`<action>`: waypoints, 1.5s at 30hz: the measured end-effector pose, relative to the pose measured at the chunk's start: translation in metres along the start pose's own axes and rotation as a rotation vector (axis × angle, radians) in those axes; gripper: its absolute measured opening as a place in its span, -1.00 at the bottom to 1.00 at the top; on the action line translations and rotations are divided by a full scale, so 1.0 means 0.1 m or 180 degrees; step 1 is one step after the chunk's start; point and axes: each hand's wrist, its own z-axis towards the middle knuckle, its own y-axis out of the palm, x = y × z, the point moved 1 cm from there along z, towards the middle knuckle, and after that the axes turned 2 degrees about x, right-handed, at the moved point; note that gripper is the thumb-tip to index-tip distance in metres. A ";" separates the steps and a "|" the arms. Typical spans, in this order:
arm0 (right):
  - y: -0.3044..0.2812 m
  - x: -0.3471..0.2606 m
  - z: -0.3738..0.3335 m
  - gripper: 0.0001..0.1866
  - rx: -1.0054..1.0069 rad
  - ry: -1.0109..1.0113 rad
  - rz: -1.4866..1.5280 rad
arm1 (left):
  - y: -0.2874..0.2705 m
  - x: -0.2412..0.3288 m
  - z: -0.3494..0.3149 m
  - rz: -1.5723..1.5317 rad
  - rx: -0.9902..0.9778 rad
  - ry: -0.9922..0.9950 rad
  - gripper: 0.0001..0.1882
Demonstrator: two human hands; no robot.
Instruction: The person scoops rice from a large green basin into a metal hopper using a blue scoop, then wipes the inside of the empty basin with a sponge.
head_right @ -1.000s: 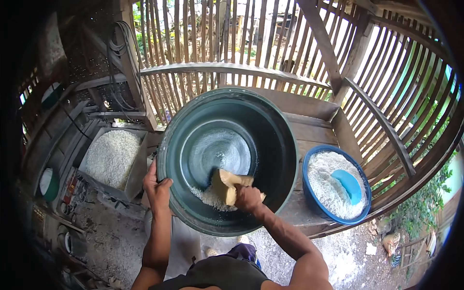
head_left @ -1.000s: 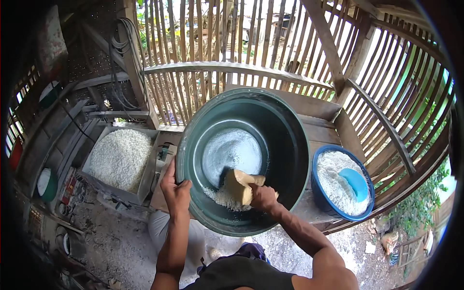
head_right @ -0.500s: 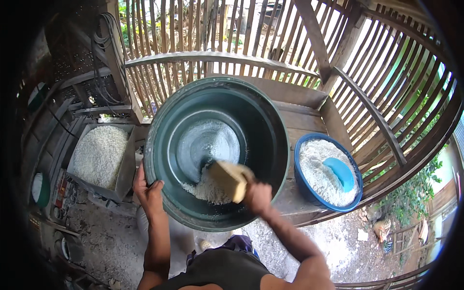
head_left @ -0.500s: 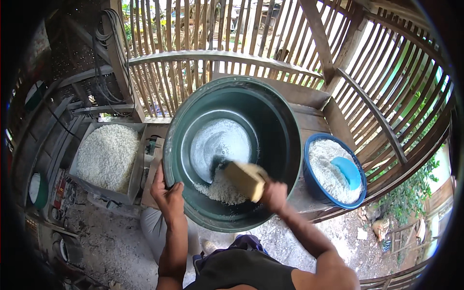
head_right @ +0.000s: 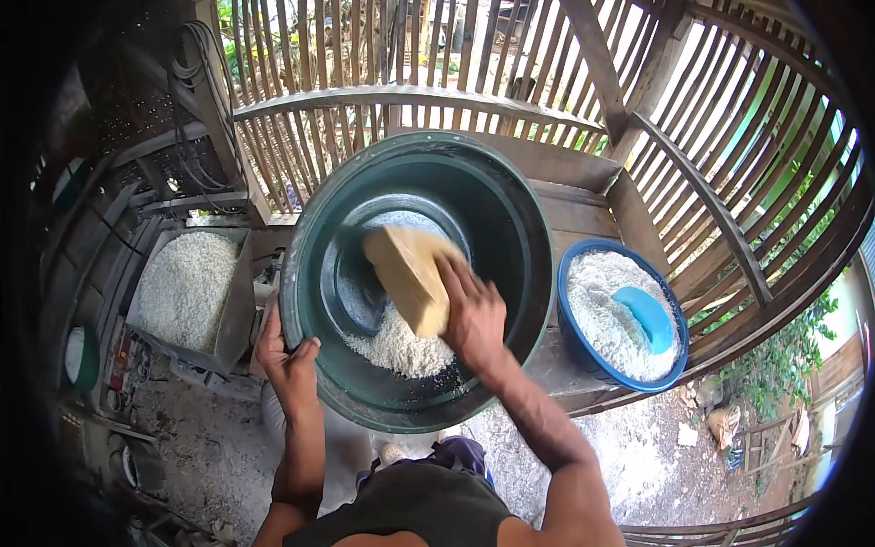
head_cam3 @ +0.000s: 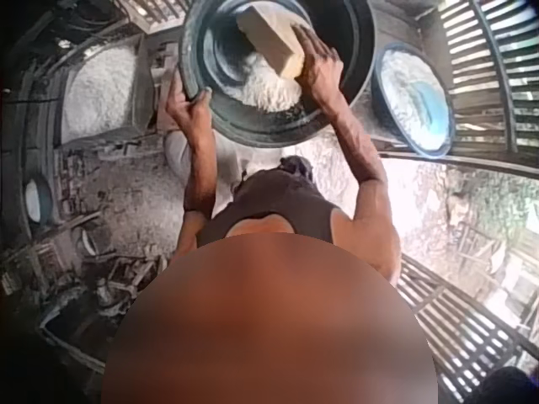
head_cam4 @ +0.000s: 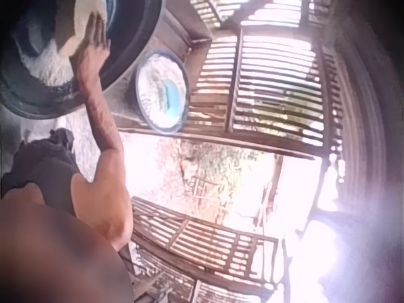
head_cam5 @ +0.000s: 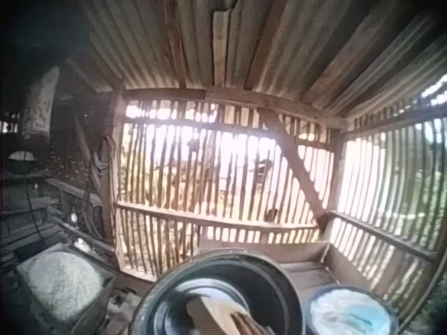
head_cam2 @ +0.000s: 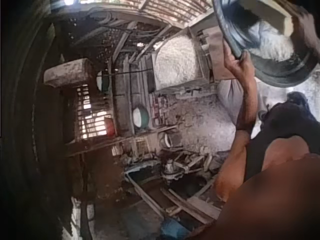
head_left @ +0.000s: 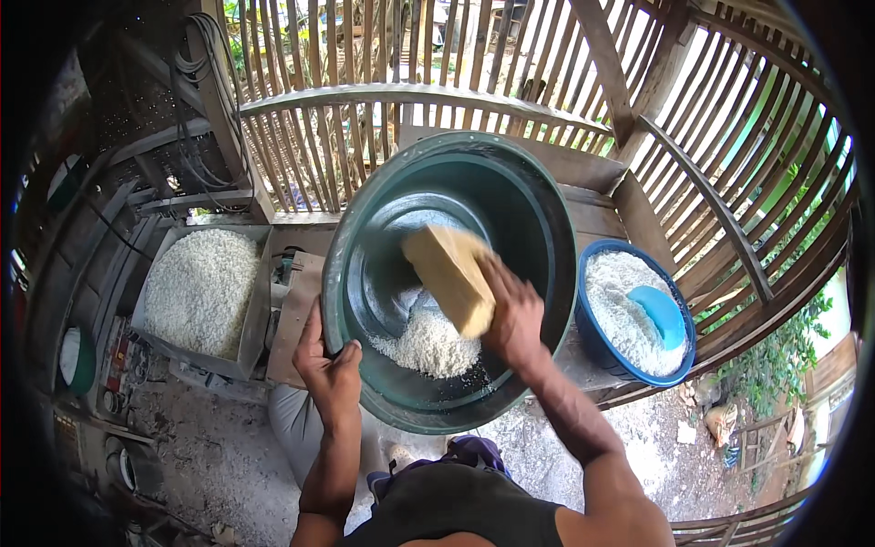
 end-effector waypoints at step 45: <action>0.24 -0.29 -0.14 -0.79 -0.3125 -0.2478 -0.0866 | -0.10 -0.13 0.05 -0.0029 -0.0364 0.0257 -0.38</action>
